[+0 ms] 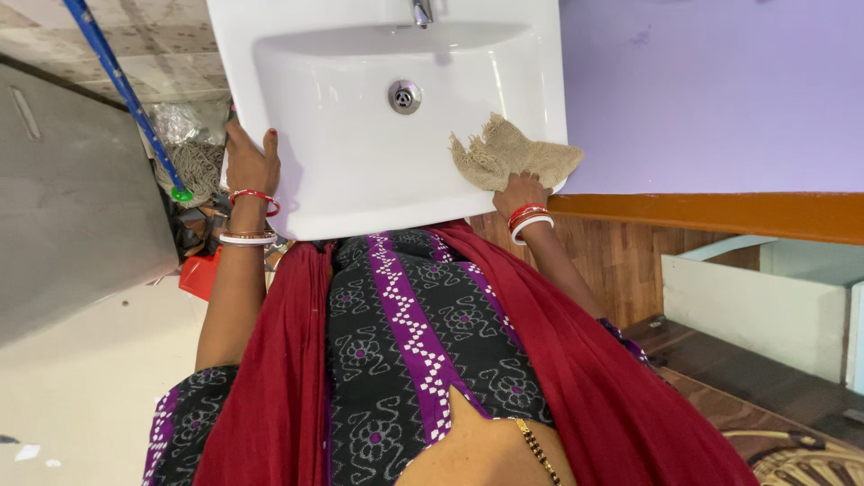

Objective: The person wipes the porcelain basin, the outer rim, and the metal faucet of a white sink using a cloth.

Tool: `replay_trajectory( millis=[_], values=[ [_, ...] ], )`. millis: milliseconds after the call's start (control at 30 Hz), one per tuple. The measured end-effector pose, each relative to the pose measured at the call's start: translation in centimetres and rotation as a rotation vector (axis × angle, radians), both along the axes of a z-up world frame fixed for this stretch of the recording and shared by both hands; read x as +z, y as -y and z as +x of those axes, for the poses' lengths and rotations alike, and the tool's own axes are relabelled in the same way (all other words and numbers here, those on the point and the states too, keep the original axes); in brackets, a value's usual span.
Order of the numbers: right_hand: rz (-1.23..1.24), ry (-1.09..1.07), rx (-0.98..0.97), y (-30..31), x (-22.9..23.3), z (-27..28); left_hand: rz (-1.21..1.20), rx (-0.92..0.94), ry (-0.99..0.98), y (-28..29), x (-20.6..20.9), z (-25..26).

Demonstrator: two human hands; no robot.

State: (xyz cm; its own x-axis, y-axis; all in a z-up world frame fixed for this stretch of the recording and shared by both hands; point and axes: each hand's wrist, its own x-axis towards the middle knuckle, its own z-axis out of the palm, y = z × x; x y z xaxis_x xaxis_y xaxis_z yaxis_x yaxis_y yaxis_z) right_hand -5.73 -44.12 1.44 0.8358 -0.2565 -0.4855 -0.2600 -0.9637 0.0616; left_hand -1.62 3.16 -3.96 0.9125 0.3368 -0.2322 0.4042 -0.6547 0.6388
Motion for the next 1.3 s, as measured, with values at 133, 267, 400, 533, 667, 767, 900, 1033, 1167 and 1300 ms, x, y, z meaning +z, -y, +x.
replay_trajectory(
  millis=[133,267,400,533,667,767,900,1033,1167,1300],
  values=[
    [0.045,-0.098,0.133,-2.6,0.7,0.2,-0.223,-0.067,0.265,-0.6,-3.1,-1.5],
    [0.108,-0.067,0.316,-5.6,0.2,0.0,-0.540,0.030,0.232,-0.3,-3.3,-2.5],
    [0.270,-0.153,0.443,-9.5,-0.6,0.9,-0.396,0.014,0.241,0.1,-1.5,-2.7],
    [0.471,-0.233,0.553,-14.7,-2.2,1.8,-0.361,0.059,0.186,0.3,-0.1,-2.7],
    [0.630,-0.326,0.667,-20.7,-5.4,2.5,-0.374,0.102,0.151,0.5,0.8,-2.6],
    [0.719,-0.324,0.812,-24.5,-8.7,3.8,-0.378,0.092,0.155,0.3,0.7,-2.7],
    [0.955,-0.226,0.840,-27.4,-11.9,5.1,-0.380,0.085,0.217,0.1,-2.0,-2.7],
    [0.883,-0.007,0.954,-29.3,-12.3,7.7,-0.310,0.081,0.271,-0.2,-5.5,-2.3],
    [0.650,0.151,0.988,-31.0,-9.1,12.2,-0.291,0.015,0.346,-0.6,-6.9,-3.3],
    [0.421,0.262,1.034,-32.6,-5.6,17.8,-0.287,0.100,0.253,0.0,-5.7,-2.7]
  ],
)
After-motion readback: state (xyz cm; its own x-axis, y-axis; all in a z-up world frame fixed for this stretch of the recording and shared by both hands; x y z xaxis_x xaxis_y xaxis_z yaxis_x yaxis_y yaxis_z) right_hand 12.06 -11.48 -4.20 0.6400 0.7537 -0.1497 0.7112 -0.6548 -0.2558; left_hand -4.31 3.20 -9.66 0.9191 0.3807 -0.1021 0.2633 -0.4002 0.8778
